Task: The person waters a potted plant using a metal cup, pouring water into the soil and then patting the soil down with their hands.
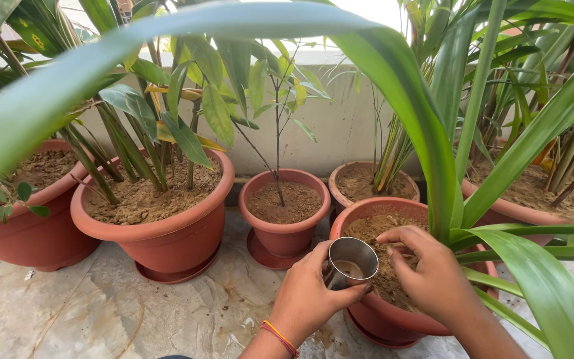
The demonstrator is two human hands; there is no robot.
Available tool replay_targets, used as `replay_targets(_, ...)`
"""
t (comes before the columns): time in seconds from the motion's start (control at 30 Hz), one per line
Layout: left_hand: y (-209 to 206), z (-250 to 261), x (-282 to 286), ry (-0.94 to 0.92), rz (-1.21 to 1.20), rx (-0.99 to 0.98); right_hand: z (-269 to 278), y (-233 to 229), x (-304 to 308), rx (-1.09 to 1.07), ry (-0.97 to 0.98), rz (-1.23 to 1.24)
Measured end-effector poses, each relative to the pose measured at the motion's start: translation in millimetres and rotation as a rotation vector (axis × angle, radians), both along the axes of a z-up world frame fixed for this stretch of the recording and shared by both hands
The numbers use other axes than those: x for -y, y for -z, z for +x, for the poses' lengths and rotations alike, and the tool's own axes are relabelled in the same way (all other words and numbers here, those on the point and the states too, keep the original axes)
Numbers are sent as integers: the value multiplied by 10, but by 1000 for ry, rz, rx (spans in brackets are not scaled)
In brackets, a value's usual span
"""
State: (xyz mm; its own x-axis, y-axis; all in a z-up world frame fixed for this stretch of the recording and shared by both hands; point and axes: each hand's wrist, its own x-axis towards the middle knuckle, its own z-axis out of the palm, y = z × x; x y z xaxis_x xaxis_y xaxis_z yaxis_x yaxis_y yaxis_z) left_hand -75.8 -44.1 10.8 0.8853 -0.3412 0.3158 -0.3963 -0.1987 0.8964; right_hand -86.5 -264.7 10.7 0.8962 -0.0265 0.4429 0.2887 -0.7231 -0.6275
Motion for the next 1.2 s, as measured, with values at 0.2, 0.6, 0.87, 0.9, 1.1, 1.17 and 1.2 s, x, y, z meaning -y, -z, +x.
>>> replay_targets(0.2,-1,-49,98,-27,90,6,-231,-300,-152,135,-79,-44)
replay_targets(0.6,115,-52,486,-3,49,150,-189,-293,-153,-200,-222,-608)
replay_targets(0.87,55,-46,573,34,62,-24,-135,-416,-41,-388,-187,-15)
replay_targets(0.9,48,-44,574,23,58,-48,-135,-417,-26,-273,-165,31)
replay_targets(1.1,-4,-8,461,-29,-66,-51,-118,-359,78,186,60,-13)
replay_targets(1.17,-16,0,403,-65,-37,-76,-124,-294,122,259,101,-90)
replay_targets(1.2,-21,-2,380,-84,-23,-91,-122,-256,142,208,125,-140)
